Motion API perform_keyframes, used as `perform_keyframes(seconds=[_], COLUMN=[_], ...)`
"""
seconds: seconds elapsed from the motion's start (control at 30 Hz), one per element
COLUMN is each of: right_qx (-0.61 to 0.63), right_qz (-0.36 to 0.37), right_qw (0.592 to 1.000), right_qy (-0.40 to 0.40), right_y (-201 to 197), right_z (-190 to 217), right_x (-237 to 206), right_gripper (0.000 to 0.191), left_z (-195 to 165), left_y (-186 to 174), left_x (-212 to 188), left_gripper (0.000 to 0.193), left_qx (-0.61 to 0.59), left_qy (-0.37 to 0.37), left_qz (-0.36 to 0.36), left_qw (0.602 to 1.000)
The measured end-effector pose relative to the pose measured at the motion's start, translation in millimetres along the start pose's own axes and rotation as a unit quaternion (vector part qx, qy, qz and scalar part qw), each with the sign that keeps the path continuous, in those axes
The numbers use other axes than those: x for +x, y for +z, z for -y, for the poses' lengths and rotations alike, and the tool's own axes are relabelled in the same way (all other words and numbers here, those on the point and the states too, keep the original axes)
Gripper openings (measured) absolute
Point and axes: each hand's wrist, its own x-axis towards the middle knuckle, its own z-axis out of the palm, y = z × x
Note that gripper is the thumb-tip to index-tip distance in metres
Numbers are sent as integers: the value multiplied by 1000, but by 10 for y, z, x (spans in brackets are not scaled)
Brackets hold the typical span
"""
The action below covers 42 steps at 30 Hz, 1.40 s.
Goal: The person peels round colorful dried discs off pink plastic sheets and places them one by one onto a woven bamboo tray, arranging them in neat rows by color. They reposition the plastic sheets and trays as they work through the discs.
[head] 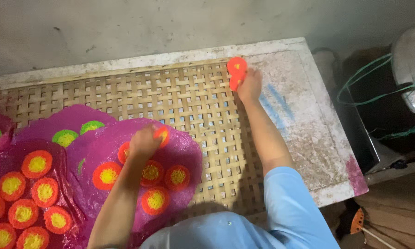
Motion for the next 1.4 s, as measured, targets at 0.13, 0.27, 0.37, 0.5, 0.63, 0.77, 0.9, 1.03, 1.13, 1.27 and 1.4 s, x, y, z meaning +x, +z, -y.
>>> perform_keyframes(seconds=[0.13, 0.27, 0.37, 0.5, 0.63, 0.77, 0.9, 1.03, 1.13, 1.27, 1.4], right_qx=[221, 673, 698, 525, 279, 103, 10, 224, 704, 731, 556], right_qz=[206, 487, 392, 254, 165, 106, -44, 81, 465, 366, 239], right_qw=[946, 447, 503, 753, 942, 988, 998, 970, 449, 448, 730], right_qy=[115, 332, 326, 305, 91, 36, -49, 42, 292, 360, 317], right_y=[-278, -346, -186, 56, 141, 70, -257, -595, -734, -653, -412], right_z=[570, 889, 645, -172, -619, -453, -39, 540, 969, 759, -89], right_x=[-364, -1075, -1220, -883, -663, -637, -682, -1112, -1793, -1969, -1603], right_gripper=[30, 60, 44, 41, 40, 37, 43, 17, 55, 43, 47], left_z=[-518, -1127, -1127, -248, 611, 895, 720, 87, -679, -1074, -642], left_y=[-243, -185, -108, -189, -100, -61, -181, -324, -133, 135, 355], left_x=[-92, -228, -317, -533, -1047, -1048, -911, -865, -941, -1144, -1399], left_gripper=[54, 44, 50, 49, 47, 54, 43, 36, 30, 51, 50], left_qx=[-140, -243, -225, 24, 103, 175, -24, -77, -223, -227, -81], left_qy=[55, 76, 143, 210, 10, 92, -72, 12, 39, 264, 255], left_qz=[-66, -23, -28, -246, -185, -231, -108, -54, -33, -115, -90], left_qw=[986, 967, 964, 946, 977, 953, 991, 995, 973, 931, 959])
